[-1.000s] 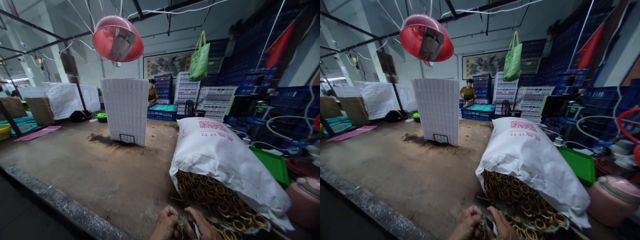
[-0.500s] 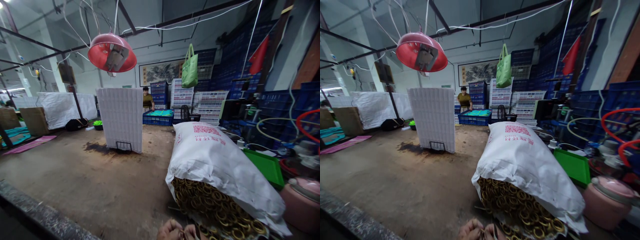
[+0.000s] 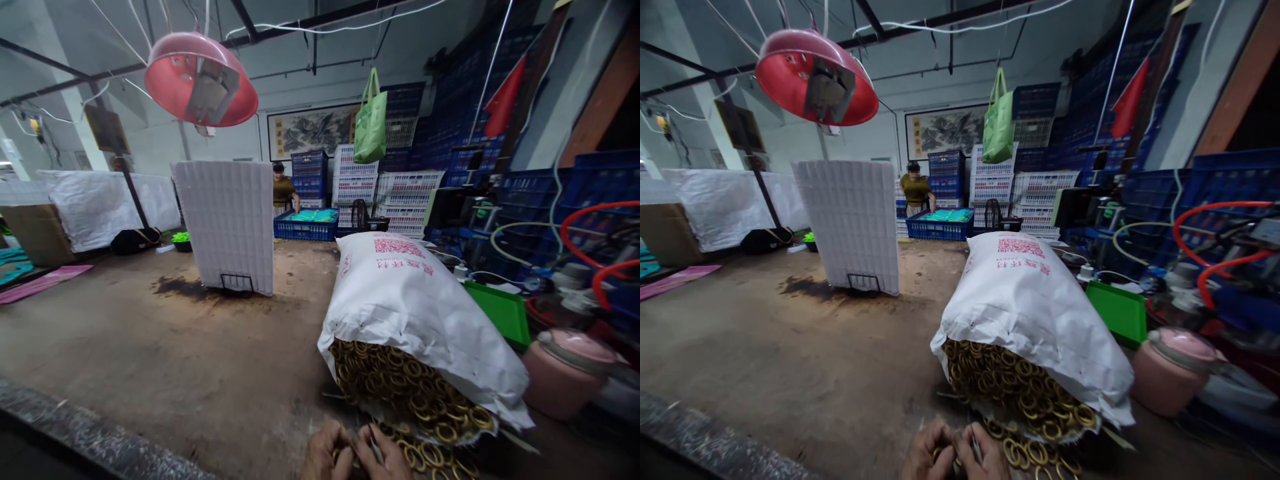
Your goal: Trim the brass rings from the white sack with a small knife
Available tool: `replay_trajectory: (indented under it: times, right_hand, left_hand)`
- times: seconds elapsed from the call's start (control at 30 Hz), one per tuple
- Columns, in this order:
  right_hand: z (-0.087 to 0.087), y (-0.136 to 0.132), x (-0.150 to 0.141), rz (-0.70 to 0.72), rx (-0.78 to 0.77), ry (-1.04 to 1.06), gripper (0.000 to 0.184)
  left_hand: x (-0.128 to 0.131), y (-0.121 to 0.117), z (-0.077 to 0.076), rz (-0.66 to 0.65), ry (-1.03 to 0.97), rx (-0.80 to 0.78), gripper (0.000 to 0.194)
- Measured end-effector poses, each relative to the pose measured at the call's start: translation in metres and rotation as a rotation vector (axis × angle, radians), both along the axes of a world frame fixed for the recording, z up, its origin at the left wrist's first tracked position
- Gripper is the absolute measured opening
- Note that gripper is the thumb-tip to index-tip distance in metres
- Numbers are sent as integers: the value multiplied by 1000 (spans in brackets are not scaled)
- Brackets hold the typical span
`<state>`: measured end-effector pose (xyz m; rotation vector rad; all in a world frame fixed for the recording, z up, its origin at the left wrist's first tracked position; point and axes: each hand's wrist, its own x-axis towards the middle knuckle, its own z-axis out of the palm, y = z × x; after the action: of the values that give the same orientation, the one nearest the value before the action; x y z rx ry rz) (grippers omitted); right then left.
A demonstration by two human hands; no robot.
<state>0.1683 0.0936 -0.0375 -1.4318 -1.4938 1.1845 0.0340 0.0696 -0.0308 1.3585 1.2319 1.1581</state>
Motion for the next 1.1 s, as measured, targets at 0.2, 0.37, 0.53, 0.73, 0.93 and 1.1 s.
replay_trajectory:
  times: [0.2, 0.37, 0.53, 0.73, 0.93, 1.1]
  right_hand:
    - [7, 1, 1, 29, 58, -59, 32]
    - [15, 1, -1, 39, -46, 75, 31]
    - [19, -4, -5, 37, -117, 187, 27]
    - [32, -14, -6, 78, -68, 195, 21]
    - [39, -16, -7, 85, -54, 171, 18]
    - [42, -17, -8, 73, 7, 88, 22]
  left_hand:
    - [1, 5, 4, -39, -84, -76, 17]
    - [6, 2, 12, -36, -136, -78, 25]
    - [2, -8, 31, -128, -271, -201, 31]
    - [-6, -13, 39, -202, -328, -372, 33]
    - [-6, -16, 38, -210, -370, -408, 32]
    - [-7, -18, 36, -177, -413, -405, 29]
